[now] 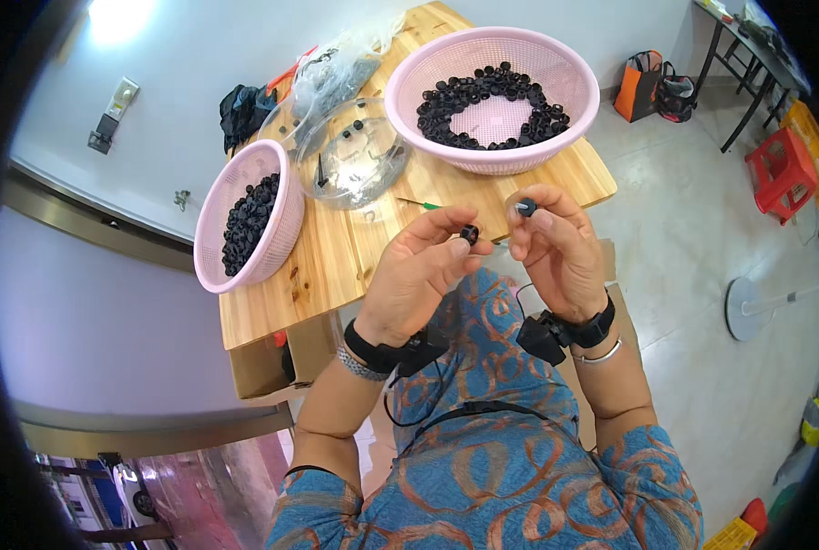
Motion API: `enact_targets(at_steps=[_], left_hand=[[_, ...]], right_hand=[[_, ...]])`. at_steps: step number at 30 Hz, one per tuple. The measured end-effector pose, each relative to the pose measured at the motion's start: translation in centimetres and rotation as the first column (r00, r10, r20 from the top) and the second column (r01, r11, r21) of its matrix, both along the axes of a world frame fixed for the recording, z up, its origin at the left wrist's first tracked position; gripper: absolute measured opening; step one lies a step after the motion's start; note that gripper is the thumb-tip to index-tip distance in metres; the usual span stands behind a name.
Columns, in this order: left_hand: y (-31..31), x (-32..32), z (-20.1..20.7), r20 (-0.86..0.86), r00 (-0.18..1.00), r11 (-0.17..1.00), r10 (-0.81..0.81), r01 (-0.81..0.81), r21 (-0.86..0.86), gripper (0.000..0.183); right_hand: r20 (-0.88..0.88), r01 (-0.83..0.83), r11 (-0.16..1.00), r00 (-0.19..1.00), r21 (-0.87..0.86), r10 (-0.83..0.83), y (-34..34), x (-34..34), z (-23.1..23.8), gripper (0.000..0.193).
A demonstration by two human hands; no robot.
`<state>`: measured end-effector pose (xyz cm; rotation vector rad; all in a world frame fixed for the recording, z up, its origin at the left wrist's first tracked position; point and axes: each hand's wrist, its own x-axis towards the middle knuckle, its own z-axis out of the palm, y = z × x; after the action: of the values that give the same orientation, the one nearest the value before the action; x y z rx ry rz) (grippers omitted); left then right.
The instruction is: Manually assemble small black plastic circular components at a table.
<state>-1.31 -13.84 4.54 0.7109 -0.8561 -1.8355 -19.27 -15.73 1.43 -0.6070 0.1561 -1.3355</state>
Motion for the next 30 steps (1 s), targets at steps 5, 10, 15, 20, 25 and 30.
enact_targets(at_steps=[5, 10, 15, 20, 25, 30], left_hand=[[1.9, -0.4, -1.0, 0.007, 0.988, 0.986, 0.156, -0.155, -0.060, 0.026], [2.9, -0.7, -0.7, 0.099, 0.955, 0.936, 0.280, -0.249, -0.250, 0.026], [2.8, -0.6, -1.2, 0.123, 0.945, 0.894, 0.304, -0.238, -0.380, 0.024], [3.1, 0.1, -1.4, 0.050, 0.966, 0.950, 0.255, -0.241, -0.200, 0.026], [3.0, 0.8, -1.5, -0.118, 0.955, 0.957, 0.273, -0.283, -0.071, 0.028], [3.2, 1.4, -1.9, -0.162, 0.937, 0.948, 0.310, -0.318, -0.023, 0.029]], right_hand=[[0.039, -0.048, 0.999, 0.998, -0.010, 0.048, 0.5, 0.8, -0.4, 0.022], [0.019, -0.041, 0.997, 0.999, -0.060, 0.042, 0.8, 1.5, -1.0, 0.023], [0.004, -0.055, 0.997, 0.998, -0.060, 0.055, 1.1, 2.3, -1.4, 0.022], [-0.070, -0.006, 0.995, 0.998, -0.098, -0.001, 1.4, 2.7, -1.5, 0.021], [-0.161, 0.048, 0.983, 0.984, -0.179, -0.077, 1.8, 3.1, -1.5, 0.024], [-0.225, 0.051, 0.973, 0.969, -0.224, -0.102, 1.9, 3.2, -1.6, 0.023]])
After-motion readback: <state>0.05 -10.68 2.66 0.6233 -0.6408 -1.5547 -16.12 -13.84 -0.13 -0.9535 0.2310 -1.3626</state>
